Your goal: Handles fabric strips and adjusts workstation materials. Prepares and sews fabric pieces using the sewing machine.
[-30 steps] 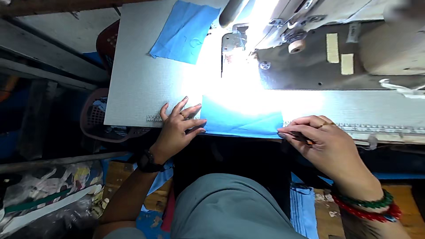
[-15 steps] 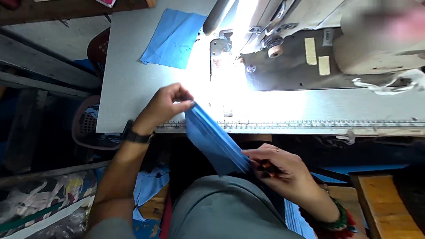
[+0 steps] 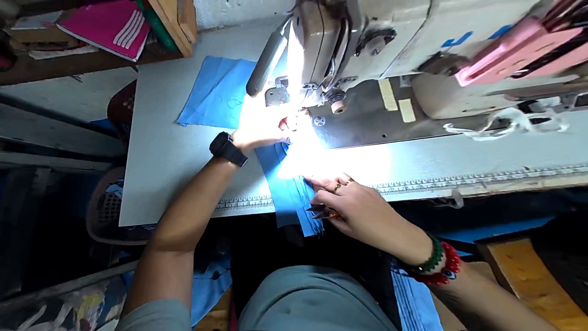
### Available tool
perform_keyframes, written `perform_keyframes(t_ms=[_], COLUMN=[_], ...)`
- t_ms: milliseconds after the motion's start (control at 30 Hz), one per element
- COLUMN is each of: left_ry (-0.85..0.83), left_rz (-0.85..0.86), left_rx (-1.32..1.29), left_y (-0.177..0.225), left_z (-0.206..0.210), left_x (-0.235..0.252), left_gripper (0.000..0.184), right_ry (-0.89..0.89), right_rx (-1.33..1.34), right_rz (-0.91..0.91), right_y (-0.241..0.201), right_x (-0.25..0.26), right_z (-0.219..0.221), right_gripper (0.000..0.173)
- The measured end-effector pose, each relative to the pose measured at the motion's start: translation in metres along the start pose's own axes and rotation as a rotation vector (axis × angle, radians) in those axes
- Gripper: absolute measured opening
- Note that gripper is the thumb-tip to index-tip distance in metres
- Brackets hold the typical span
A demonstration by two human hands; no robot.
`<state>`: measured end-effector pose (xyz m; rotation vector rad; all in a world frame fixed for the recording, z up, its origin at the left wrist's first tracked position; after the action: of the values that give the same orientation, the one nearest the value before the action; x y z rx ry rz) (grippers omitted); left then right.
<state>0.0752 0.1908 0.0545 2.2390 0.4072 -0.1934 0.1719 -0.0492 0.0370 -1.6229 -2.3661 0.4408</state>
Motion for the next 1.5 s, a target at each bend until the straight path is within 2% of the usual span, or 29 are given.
perform_keyframes(t_ms=[67,167,200,267,333,500,633,667,733,800,900,1000,1100,1200,1300,1367,1500], left_ry=[0.110,0.388,0.402,0.322,0.283,0.307,0.301,0.309,0.382,0.333,0.215,0.236,0.273,0.311,0.414,0.457,0.433], left_rz=[0.023,0.051,0.085,0.139,0.177,0.184,0.019,-0.010,0.054,0.129,0.053,-0.071,-0.097,-0.062,-0.019,-0.049,-0.140], left_rx=[0.075,0.437,0.532,0.657,0.667,0.578,0.568,0.574,0.627,0.677,0.620,0.620,0.626,0.575,0.504,0.481,0.360], left_y=[0.003,0.038,0.050,0.058,0.050,0.027,0.010,0.011,0.025,0.038,0.031,0.023,0.022,0.021,0.021,0.018,0.002], left_z=[0.007,0.037,0.052,0.083,0.099,0.084,0.069,0.067,0.073,0.088,0.097,0.089,0.086,0.082,0.069,0.058,0.038], left_x=[-0.007,-0.038,-0.048,-0.061,-0.067,-0.067,-0.062,-0.062,-0.065,-0.069,-0.070,-0.071,-0.070,-0.068,-0.056,-0.044,-0.030], left_gripper=[0.020,0.014,0.015,0.020,0.026,0.032,0.051,0.052,0.040,0.037,0.049,0.066,0.070,0.063,0.035,0.023,0.026], right_ry=[-0.034,-0.049,-0.032,-0.018,-0.030,-0.019,-0.027,-0.022,-0.018,-0.007,-0.015,0.001,0.022,0.043,0.072,0.074,0.072], right_rx=[-0.011,0.000,-0.010,-0.010,0.009,0.030,0.043,0.046,0.046,0.034,0.028,0.029,0.041,0.069,0.081,0.086,0.084], right_rz=[-0.018,-0.016,-0.023,-0.014,0.009,0.027,0.042,0.044,0.050,0.047,0.059,0.071,0.087,0.105,0.121,0.135,0.147], right_y=[0.004,0.004,0.004,0.004,0.005,0.006,0.007,0.006,0.006,0.005,0.003,0.002,0.002,0.003,0.003,0.002,0.000], right_x=[0.003,0.004,0.004,0.003,0.001,0.001,0.002,0.002,0.002,0.002,0.002,0.003,0.003,0.004,0.004,0.003,0.002], right_z=[-0.002,-0.004,-0.004,-0.002,-0.001,0.003,0.003,0.003,0.001,0.000,0.001,0.001,0.002,0.006,0.008,0.008,0.008], right_gripper=[0.016,0.019,0.021,0.024,0.026,0.023,0.023,0.022,0.021,0.021,0.020,0.021,0.019,0.019,0.019,0.019,0.019])
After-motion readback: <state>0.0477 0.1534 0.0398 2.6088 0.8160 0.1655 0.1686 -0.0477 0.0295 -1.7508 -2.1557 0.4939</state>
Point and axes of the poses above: each hand's wrist, its own x-axis towards the middle knuckle, its own z-axis out of the palm, y = z × x, the point moved 4 cm from there along x, towards the middle knuckle, and after that the axes turned 13 degrees about -y, right-handed, at the moved point
